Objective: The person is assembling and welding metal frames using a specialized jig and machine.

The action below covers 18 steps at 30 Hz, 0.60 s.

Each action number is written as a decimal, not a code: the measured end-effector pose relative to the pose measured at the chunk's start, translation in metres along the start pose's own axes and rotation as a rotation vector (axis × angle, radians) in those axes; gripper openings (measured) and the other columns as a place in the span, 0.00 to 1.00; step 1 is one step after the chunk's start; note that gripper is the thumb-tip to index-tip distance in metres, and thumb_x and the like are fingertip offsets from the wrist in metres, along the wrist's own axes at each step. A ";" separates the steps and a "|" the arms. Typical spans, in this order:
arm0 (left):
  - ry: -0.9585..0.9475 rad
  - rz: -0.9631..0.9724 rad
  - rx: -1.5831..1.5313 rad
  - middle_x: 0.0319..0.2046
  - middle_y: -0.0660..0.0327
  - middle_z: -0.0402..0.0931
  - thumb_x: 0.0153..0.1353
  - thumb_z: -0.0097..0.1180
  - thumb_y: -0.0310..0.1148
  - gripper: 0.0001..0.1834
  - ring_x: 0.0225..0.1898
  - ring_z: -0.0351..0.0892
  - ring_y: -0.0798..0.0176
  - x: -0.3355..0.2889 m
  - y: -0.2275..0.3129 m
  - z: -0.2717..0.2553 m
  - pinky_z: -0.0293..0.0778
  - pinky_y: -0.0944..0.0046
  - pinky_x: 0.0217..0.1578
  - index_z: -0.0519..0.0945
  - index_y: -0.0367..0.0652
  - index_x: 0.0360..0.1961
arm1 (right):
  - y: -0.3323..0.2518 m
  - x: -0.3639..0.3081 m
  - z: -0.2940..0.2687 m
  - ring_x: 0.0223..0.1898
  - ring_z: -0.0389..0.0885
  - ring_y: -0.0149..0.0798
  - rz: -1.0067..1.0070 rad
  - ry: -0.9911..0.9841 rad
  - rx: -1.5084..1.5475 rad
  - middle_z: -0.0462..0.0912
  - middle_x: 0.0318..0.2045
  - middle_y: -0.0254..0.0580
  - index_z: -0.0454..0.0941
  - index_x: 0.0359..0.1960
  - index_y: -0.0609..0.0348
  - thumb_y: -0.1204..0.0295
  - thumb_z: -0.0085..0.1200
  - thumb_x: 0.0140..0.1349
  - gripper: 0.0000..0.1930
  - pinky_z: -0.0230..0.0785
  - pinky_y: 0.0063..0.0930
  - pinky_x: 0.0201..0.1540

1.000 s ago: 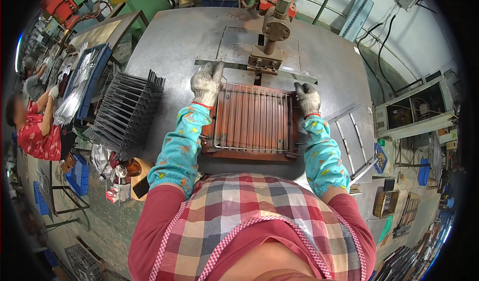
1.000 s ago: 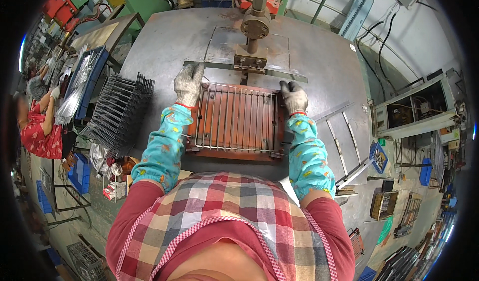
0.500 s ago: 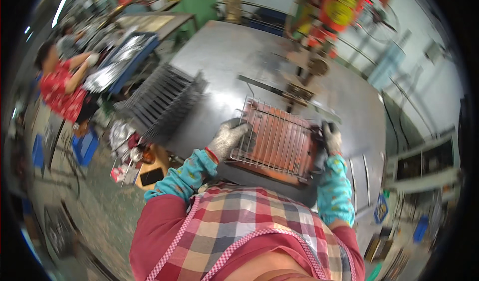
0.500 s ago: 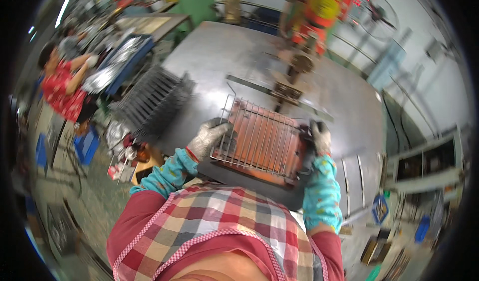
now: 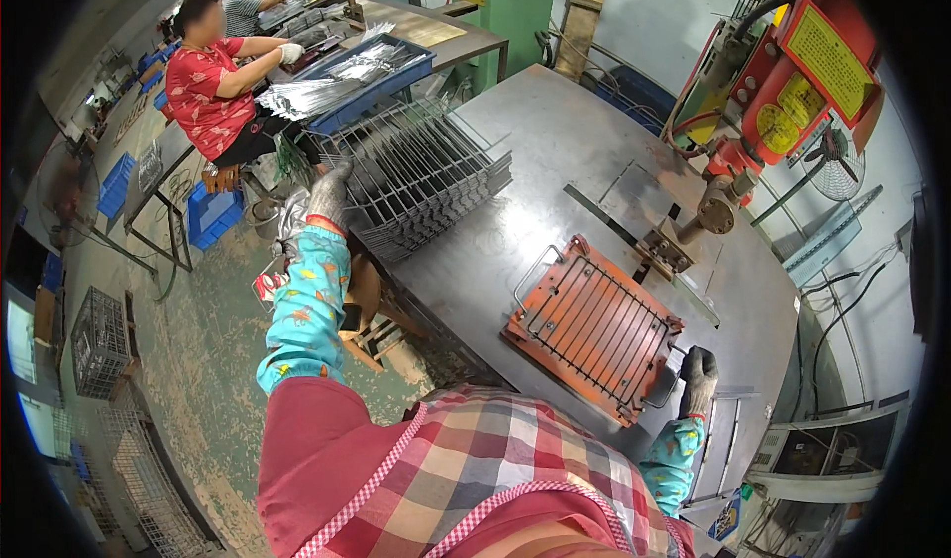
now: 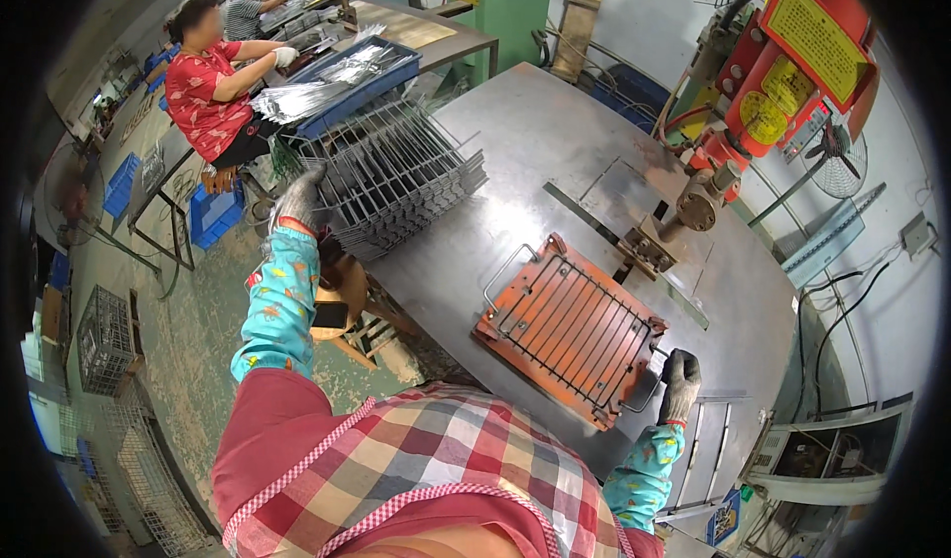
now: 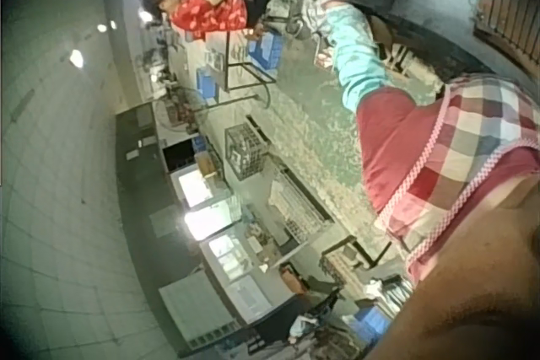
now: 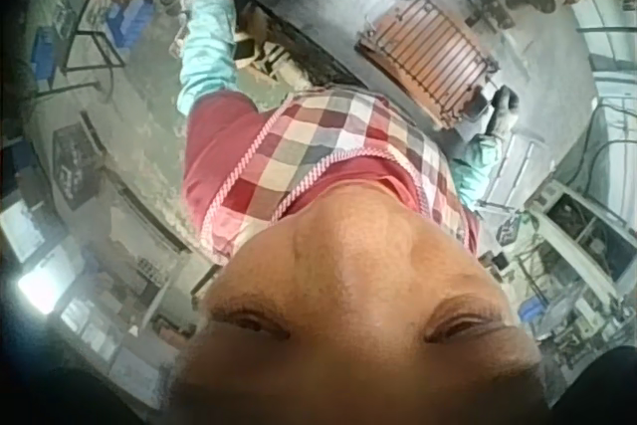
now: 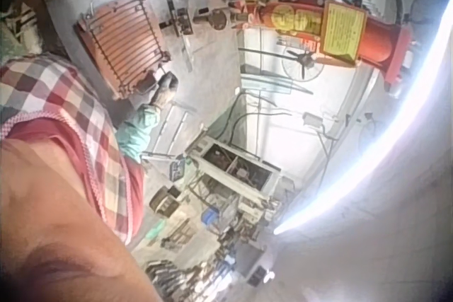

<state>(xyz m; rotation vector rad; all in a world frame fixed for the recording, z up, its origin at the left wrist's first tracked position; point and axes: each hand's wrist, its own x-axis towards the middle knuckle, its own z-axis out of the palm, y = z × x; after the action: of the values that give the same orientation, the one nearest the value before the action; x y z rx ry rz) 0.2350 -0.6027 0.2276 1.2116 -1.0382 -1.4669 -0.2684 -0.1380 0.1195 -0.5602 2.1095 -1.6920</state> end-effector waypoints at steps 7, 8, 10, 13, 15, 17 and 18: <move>0.166 0.106 0.577 0.45 0.45 0.77 0.54 0.53 0.52 0.30 0.46 0.76 0.49 0.021 -0.013 -0.004 0.69 0.57 0.50 0.77 0.36 0.48 | 0.001 -0.008 -0.002 0.22 0.66 0.23 0.000 0.012 -0.018 0.73 0.22 0.29 0.76 0.37 0.62 0.63 0.52 0.63 0.13 0.61 0.20 0.24; 0.174 0.104 0.573 0.45 0.45 0.77 0.54 0.53 0.52 0.30 0.46 0.76 0.49 0.017 -0.011 -0.006 0.69 0.57 0.50 0.77 0.36 0.48 | 0.000 -0.010 -0.002 0.21 0.66 0.23 0.001 0.018 -0.036 0.72 0.21 0.29 0.76 0.37 0.62 0.63 0.52 0.63 0.13 0.61 0.20 0.24; 0.294 0.123 1.078 0.47 0.40 0.74 0.56 0.48 0.55 0.31 0.51 0.74 0.44 0.003 -0.005 -0.003 0.68 0.53 0.51 0.77 0.38 0.47 | 0.002 -0.014 -0.001 0.21 0.65 0.23 -0.003 0.036 -0.024 0.71 0.21 0.28 0.76 0.37 0.61 0.64 0.52 0.63 0.12 0.61 0.19 0.23; 0.271 0.234 1.323 0.40 0.41 0.77 0.58 0.43 0.57 0.30 0.45 0.77 0.43 -0.001 -0.021 -0.014 0.71 0.49 0.48 0.80 0.39 0.40 | 0.012 -0.012 -0.005 0.27 0.71 0.26 0.043 0.056 -0.014 0.76 0.28 0.32 0.75 0.41 0.62 0.66 0.54 0.63 0.12 0.66 0.21 0.29; 0.342 0.410 1.488 0.29 0.48 0.80 0.60 0.43 0.55 0.27 0.34 0.81 0.45 -0.008 -0.032 -0.019 0.75 0.49 0.40 0.80 0.40 0.31 | 0.025 -0.012 0.000 0.32 0.73 0.29 -0.007 0.146 -0.095 0.77 0.33 0.36 0.74 0.44 0.63 0.67 0.55 0.62 0.14 0.68 0.23 0.34; 0.331 0.507 1.583 0.28 0.49 0.80 0.61 0.44 0.54 0.26 0.33 0.81 0.46 -0.006 -0.033 -0.028 0.76 0.51 0.37 0.79 0.40 0.30 | 0.036 -0.009 0.001 0.47 0.75 0.38 -0.054 0.216 -0.228 0.77 0.47 0.44 0.69 0.53 0.64 0.69 0.57 0.60 0.21 0.69 0.29 0.48; 0.320 0.606 1.675 0.28 0.49 0.80 0.61 0.45 0.52 0.24 0.31 0.81 0.46 -0.006 -0.035 -0.032 0.77 0.52 0.34 0.78 0.40 0.28 | 0.045 -0.010 0.003 0.48 0.75 0.39 -0.027 0.213 -0.142 0.76 0.48 0.47 0.68 0.54 0.65 0.69 0.56 0.61 0.22 0.69 0.31 0.50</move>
<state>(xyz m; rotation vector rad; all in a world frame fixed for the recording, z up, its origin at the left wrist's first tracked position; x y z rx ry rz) 0.2617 -0.5917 0.1903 1.7781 -2.1936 0.3758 -0.2618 -0.1265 0.0756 -0.4688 2.3971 -1.6913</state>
